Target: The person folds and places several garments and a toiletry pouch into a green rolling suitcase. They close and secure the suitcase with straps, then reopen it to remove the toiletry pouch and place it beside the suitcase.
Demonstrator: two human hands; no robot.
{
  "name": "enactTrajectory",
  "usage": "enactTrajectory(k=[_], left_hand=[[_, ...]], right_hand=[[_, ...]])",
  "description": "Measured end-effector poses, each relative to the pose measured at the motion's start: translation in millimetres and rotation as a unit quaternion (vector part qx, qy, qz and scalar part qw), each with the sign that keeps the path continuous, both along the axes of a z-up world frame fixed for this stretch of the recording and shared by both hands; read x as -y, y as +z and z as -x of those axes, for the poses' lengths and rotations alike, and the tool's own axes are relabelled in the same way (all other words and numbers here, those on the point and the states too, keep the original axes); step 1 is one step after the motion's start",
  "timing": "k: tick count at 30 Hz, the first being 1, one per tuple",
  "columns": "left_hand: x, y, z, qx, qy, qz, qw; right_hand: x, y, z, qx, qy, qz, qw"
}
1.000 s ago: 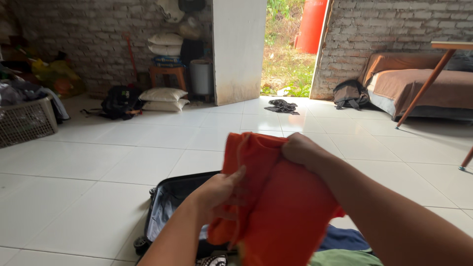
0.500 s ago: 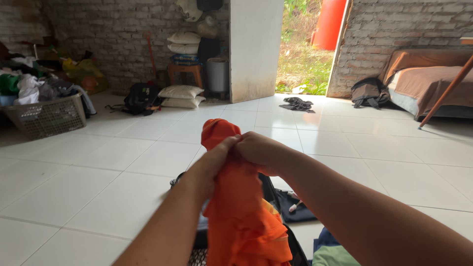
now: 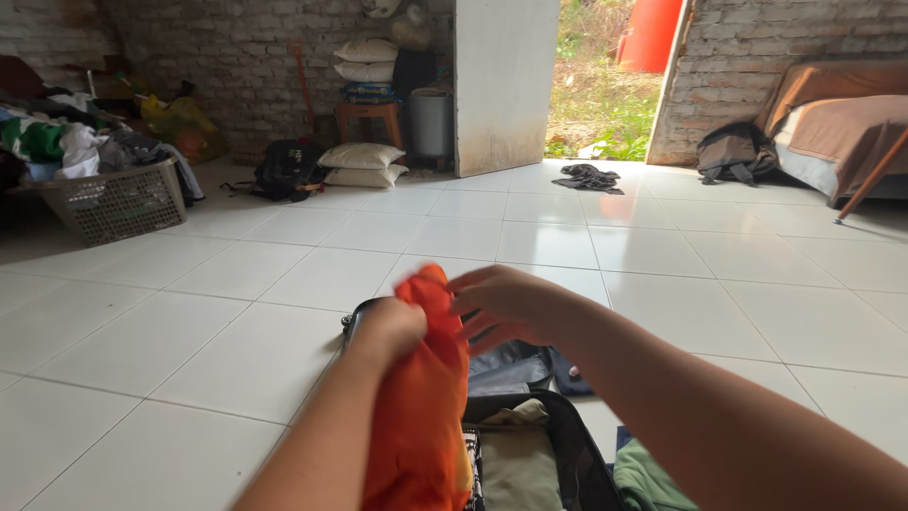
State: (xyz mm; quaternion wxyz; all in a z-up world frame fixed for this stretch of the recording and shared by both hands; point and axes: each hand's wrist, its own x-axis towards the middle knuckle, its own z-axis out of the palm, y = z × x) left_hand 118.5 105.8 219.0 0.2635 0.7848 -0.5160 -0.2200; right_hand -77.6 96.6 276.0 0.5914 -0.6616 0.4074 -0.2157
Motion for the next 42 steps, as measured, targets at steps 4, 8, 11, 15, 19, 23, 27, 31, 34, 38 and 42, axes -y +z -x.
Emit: enactTrajectory(k=[4, 8, 11, 15, 19, 23, 27, 31, 34, 38, 42], left_hand=[[5.9, -85.4, 26.3, -0.152, -0.015, -0.005, 0.988], [7.0, -152.5, 17.6, -0.375, -0.017, -0.069, 0.924], [10.3, -189.5, -9.2, -0.527, -0.010, -0.113, 0.842], [4.1, -228.5, -47.3, -0.431, 0.103, -0.133, 0.886], [-6.8, -236.6, -44.6, -0.043, 0.183, -0.144, 0.972], [4.8, -196.8, -2.5, -0.021, 0.046, -0.059, 0.997], [7.3, -151.6, 43.8, -0.062, -0.047, 0.029, 0.997], [5.7, -117.6, 79.9, -0.088, -0.081, 0.063, 0.991], [4.5, -104.5, 100.6, -0.110, -0.092, 0.088, 0.986], [3.6, -100.7, 123.0, -0.154, -0.085, 0.120, 0.977], [0.8, -108.1, 143.5, -0.204, -0.070, 0.111, 0.970]], right_hand=[[8.4, -22.3, 43.6, -0.024, -0.049, 0.006, 0.999], [19.6, -39.8, 79.7, -0.044, -0.099, -0.024, 0.994], [22.4, -52.9, 102.1, -0.062, -0.135, -0.030, 0.988], [30.8, -65.5, 123.8, -0.037, -0.153, -0.037, 0.987], [38.1, -83.8, 141.6, -0.056, -0.192, -0.035, 0.979], [44.0, -105.7, 166.6, -0.077, -0.205, -0.028, 0.975], [46.9, -133.1, 193.3, -0.099, -0.232, -0.038, 0.967], [50.1, -158.5, 220.6, -0.105, -0.240, -0.039, 0.964], [52.9, -178.4, 236.9, -0.128, -0.256, -0.030, 0.958], [54.7, -203.4, 255.6, -0.173, -0.271, -0.007, 0.947], [52.8, -234.7, 267.8, -0.228, -0.275, 0.030, 0.934]])
